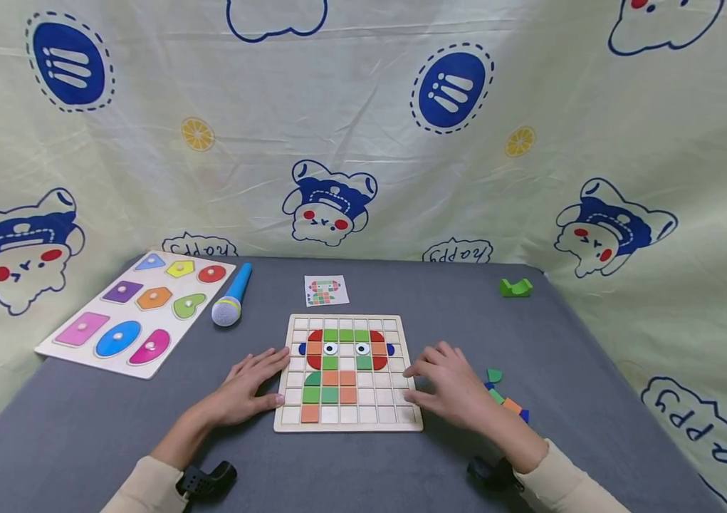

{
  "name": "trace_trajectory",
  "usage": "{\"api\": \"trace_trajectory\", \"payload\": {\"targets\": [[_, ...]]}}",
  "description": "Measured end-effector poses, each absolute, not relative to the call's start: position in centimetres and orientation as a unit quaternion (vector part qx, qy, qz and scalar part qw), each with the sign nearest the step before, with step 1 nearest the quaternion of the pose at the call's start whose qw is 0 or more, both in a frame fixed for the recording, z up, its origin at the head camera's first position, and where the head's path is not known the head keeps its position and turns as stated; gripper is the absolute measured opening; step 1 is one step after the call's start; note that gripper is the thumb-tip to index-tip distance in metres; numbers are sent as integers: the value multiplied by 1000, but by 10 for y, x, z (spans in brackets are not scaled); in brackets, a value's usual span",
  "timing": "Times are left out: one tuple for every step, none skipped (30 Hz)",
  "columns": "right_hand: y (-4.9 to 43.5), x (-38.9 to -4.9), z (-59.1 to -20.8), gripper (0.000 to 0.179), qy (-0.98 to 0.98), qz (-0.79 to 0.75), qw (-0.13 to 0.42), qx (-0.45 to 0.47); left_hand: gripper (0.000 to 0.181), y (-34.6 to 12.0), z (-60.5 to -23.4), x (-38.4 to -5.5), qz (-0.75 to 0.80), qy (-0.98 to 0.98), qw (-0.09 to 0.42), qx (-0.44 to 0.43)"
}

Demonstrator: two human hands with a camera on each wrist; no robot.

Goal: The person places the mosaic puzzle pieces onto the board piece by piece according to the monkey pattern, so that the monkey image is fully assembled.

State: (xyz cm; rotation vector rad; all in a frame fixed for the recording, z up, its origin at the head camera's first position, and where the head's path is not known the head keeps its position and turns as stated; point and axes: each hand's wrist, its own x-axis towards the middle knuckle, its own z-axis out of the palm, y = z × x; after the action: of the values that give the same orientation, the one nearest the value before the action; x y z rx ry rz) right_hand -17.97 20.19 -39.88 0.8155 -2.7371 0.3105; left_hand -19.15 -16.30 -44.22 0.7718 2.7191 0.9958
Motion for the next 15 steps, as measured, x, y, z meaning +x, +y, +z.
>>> {"api": "trace_trajectory", "payload": {"targets": [[209, -179, -400, 27, -947, 105, 137, 272, 68, -163, -442, -191, 332, 904, 72, 258], [217, -179, -401, 28, -950, 100, 140, 262, 68, -163, -443, -191, 333, 903, 72, 259], [224, -178, -402, 28, -952, 97, 141, 254, 68, -163, -442, -191, 335, 903, 73, 260], [232, -177, -403, 28, -954, 93, 142, 245, 68, -163, -443, -191, 335, 902, 73, 261], [239, -176, -405, 28, -957, 89, 143, 236, 68, -164, -443, -191, 336, 902, 73, 261], [245, -175, -406, 28, -960, 87, 142, 227, 68, -164, -443, -191, 335, 902, 72, 262], [252, -174, -407, 28, -962, 83, 141, 218, 68, -164, -443, -192, 335, 902, 71, 262], [257, -173, -408, 27, -964, 82, 139, 210, 68, -164, -442, -192, 335, 902, 72, 262], [263, -171, -409, 27, -966, 81, 137, 202, 68, -164, -443, -192, 335, 902, 72, 262], [268, -170, -410, 27, -968, 81, 134, 195, 69, -164, -442, -192, 335, 902, 72, 262], [272, -169, -411, 27, -970, 81, 130, 187, 69, -164, -442, -192, 335, 902, 73, 261], [277, -168, -412, 26, -972, 82, 127, 181, 69, -164, -442, -192, 336, 902, 75, 261], [281, -167, -413, 26, -973, 83, 125, 176, 69, -164, -442, -192, 335, 902, 75, 261], [284, -166, -413, 26, -974, 83, 123, 172, 69, -164, -442, -192, 334, 903, 77, 260], [288, -166, -414, 26, -975, 82, 122, 168, 69, -164, -442, -192, 334, 903, 76, 260]]}}
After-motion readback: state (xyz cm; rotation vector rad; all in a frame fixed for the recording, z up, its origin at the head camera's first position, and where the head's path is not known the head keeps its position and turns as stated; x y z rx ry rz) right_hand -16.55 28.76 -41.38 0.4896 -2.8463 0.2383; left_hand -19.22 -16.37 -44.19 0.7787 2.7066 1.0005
